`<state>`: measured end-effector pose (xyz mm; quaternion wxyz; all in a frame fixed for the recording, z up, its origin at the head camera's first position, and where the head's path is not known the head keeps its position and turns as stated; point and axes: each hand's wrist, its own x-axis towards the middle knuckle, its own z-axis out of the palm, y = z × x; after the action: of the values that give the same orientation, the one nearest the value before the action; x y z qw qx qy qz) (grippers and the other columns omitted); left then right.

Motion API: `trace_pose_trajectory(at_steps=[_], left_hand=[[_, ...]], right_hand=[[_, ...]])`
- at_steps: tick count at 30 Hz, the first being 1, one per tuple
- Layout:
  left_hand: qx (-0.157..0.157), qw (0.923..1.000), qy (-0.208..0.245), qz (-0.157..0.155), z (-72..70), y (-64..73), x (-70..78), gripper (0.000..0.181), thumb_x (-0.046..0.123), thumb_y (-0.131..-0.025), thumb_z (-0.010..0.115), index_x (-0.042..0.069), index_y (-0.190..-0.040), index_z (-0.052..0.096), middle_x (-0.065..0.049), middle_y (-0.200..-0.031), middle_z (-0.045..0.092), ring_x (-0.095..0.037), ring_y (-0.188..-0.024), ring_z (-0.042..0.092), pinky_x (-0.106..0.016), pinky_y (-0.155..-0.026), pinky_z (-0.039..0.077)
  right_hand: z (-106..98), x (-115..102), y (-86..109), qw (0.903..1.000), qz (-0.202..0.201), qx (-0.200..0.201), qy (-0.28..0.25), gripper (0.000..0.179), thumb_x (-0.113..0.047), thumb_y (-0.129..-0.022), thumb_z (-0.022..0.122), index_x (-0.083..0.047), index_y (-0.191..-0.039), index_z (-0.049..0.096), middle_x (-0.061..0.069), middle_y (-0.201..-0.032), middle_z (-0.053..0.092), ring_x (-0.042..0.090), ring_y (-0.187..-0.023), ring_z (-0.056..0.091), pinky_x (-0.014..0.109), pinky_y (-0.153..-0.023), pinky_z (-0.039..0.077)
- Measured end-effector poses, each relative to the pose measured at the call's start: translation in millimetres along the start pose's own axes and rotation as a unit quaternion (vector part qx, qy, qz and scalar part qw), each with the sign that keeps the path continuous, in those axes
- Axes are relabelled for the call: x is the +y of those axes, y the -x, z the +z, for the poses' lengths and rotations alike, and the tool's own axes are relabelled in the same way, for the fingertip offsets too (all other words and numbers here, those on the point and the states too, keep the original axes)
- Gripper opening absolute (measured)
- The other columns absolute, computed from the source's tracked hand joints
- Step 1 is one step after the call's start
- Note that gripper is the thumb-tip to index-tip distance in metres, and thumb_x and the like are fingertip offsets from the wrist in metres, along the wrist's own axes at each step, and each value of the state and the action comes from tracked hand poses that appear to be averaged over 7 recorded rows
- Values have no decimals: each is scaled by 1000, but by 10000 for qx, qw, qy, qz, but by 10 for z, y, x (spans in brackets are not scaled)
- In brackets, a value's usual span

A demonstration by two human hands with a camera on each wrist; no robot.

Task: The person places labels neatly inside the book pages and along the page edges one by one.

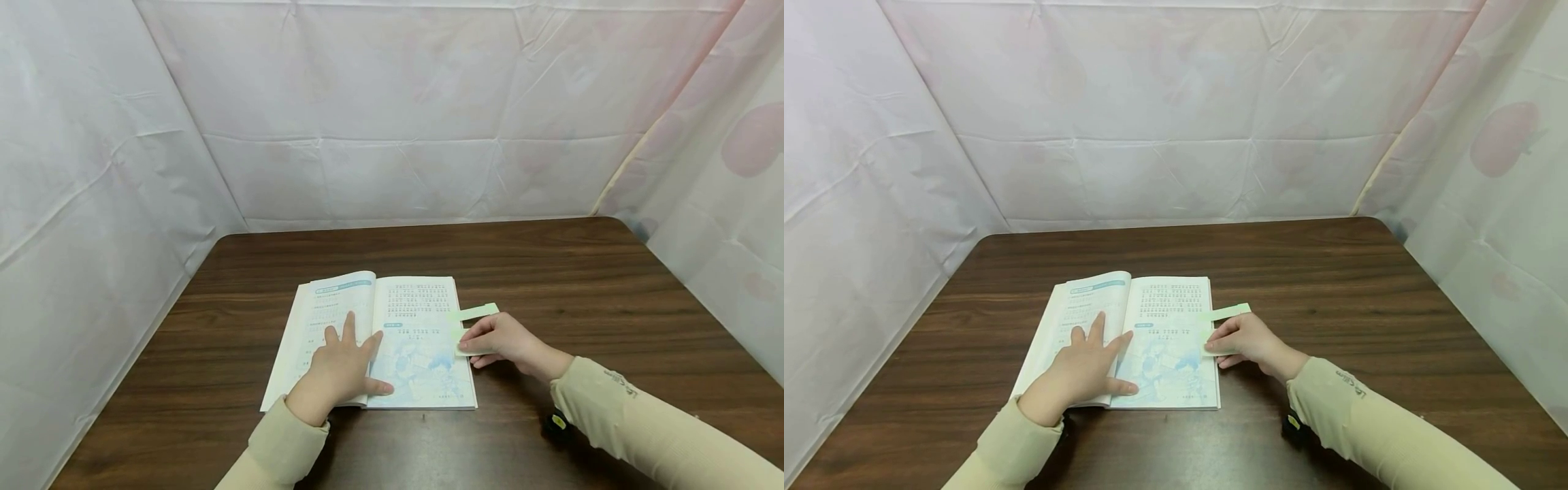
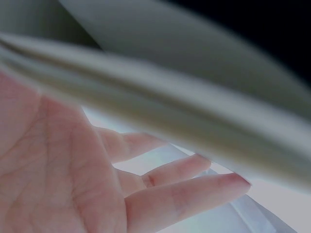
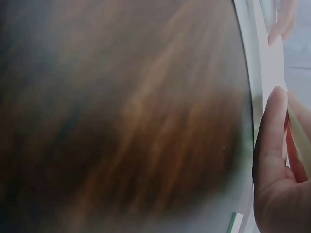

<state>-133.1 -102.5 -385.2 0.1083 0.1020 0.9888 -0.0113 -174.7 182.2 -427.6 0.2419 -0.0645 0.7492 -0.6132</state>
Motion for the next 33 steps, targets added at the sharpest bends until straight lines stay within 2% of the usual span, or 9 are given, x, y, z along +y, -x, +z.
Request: trace_pose_trajectory(at_steps=[27, 33], left_hand=[[12, 10000, -55, 24, 4, -4, -5, 95, 68, -68, 78, 24, -147, 49, -29, -159, 22, -52, -122, 40, -45, -66, 50], [-41, 10000, -46, 0, -29, 6, 10, 94, 67, -68, 77, 24, -147, 49, -29, -159, 21, -52, -124, 40, -47, -69, 51]], right_hand=[[42, 16, -67, 9992, 27, 120, 387, 20, -9, -86, 75, 8, -97, 70, 6, -80, 71, 11, -62, 65, 30, -63, 58], [61, 9, -65, 9984, 65, 216, 513, 19, -9, -85, 76, 6, -95, 70, 6, -78, 69, 11, -61, 64, 31, -62, 58]])
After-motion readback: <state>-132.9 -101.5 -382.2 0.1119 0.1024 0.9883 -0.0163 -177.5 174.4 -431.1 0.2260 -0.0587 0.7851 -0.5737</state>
